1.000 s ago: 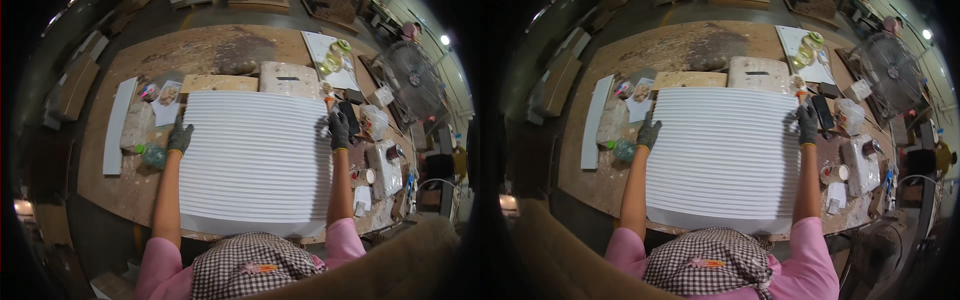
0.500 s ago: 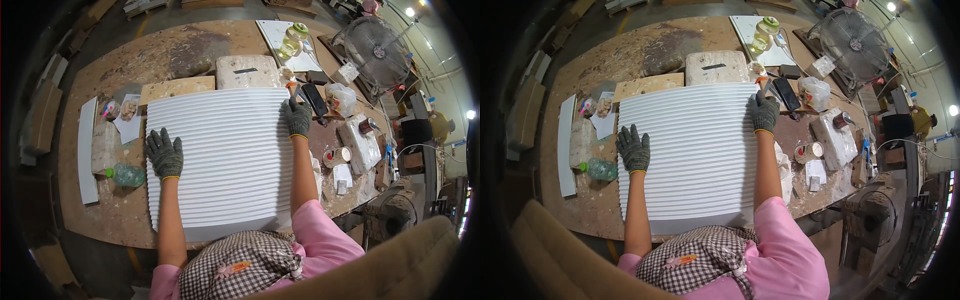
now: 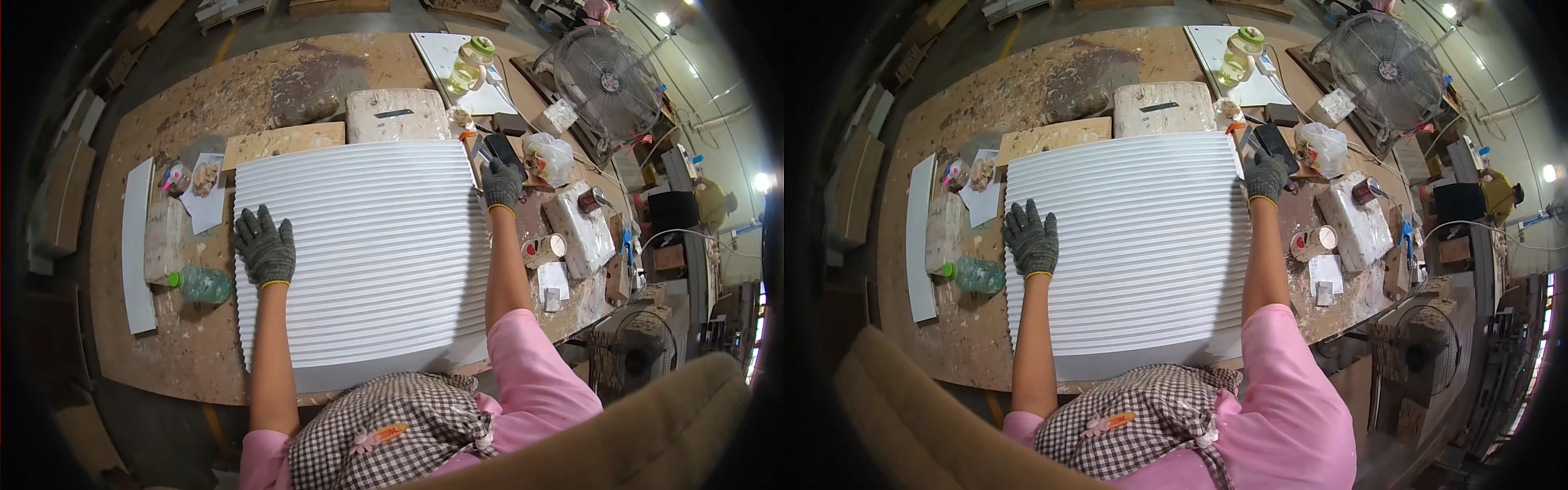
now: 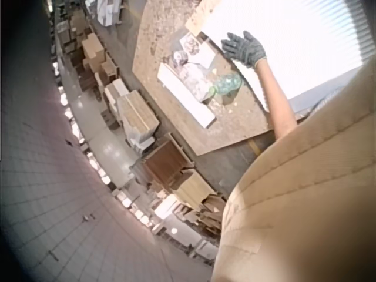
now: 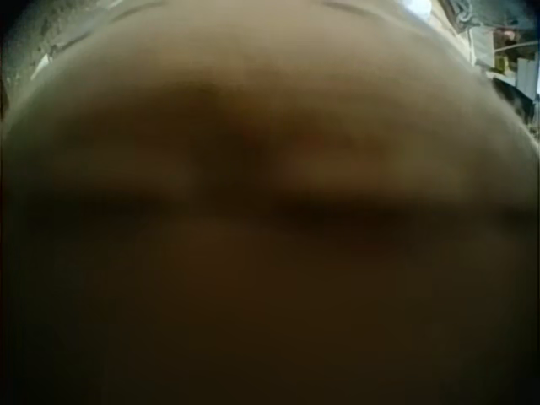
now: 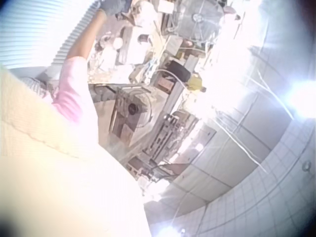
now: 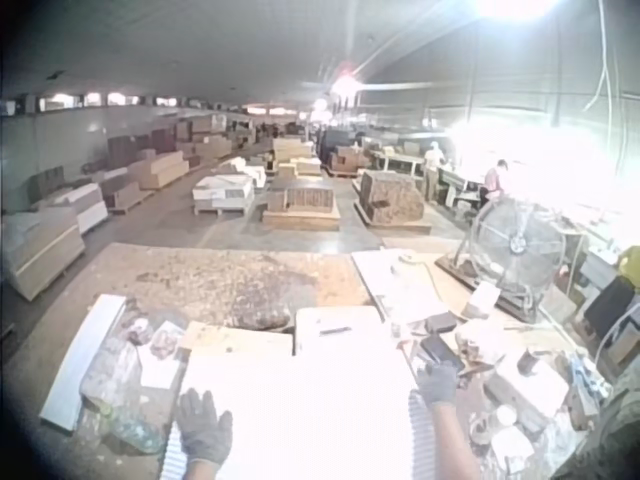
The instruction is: The person wipes a white corrugated panel on a workbench using a cloth. They repeatedly rub the surface, occasionally repositioning the panel and adjusting the cloth, then continue wiping the same area.
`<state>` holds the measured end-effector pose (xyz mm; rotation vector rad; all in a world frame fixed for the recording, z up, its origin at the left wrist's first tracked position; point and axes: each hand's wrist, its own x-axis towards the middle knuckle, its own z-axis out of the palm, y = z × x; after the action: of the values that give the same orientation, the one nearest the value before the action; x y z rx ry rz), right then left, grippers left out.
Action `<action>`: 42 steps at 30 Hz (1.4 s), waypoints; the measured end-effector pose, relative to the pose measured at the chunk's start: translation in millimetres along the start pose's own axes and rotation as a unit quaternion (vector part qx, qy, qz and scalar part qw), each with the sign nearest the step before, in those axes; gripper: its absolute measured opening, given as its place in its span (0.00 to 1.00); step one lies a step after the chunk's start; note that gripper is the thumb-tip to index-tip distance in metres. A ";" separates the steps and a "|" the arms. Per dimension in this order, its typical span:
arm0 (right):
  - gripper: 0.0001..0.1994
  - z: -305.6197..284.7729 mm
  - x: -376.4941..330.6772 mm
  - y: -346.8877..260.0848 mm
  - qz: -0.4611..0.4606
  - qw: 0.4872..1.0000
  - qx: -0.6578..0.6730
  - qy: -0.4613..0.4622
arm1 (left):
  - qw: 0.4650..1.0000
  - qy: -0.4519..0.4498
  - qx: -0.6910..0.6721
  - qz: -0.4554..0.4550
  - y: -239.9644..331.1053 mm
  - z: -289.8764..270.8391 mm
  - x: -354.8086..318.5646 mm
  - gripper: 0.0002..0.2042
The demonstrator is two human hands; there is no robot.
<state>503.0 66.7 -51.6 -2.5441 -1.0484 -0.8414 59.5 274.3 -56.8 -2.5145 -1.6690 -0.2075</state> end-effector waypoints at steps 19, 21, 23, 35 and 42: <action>0.15 48.8 12.2 -109.0 0.059 0.991 0.074 -0.092 | 0.999 0.033 0.016 0.006 8.4 9.9 4.3 0.29; 0.10 57.1 4.1 -152.8 -0.109 0.983 0.149 0.017 | 0.999 0.035 0.003 0.015 21.8 14.0 8.8 0.28; 0.13 38.6 6.2 -190.2 -0.166 0.953 0.245 -0.060 | 0.998 0.050 -0.018 0.020 -3.8 14.4 4.2 0.28; 0.08 67.4 17.1 -231.1 -0.087 0.972 0.218 -0.027 | 0.998 0.063 0.010 0.029 4.0 16.0 4.6 0.29; 0.08 12.7 17.8 -355.0 -0.270 0.869 0.393 -0.131 | 0.997 0.061 -0.040 0.040 -17.3 25.2 1.8 0.31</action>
<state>266.6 332.4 -43.3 -1.6981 -1.7804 -0.0801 45.6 287.0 -80.8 -2.5629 -1.5406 -0.4179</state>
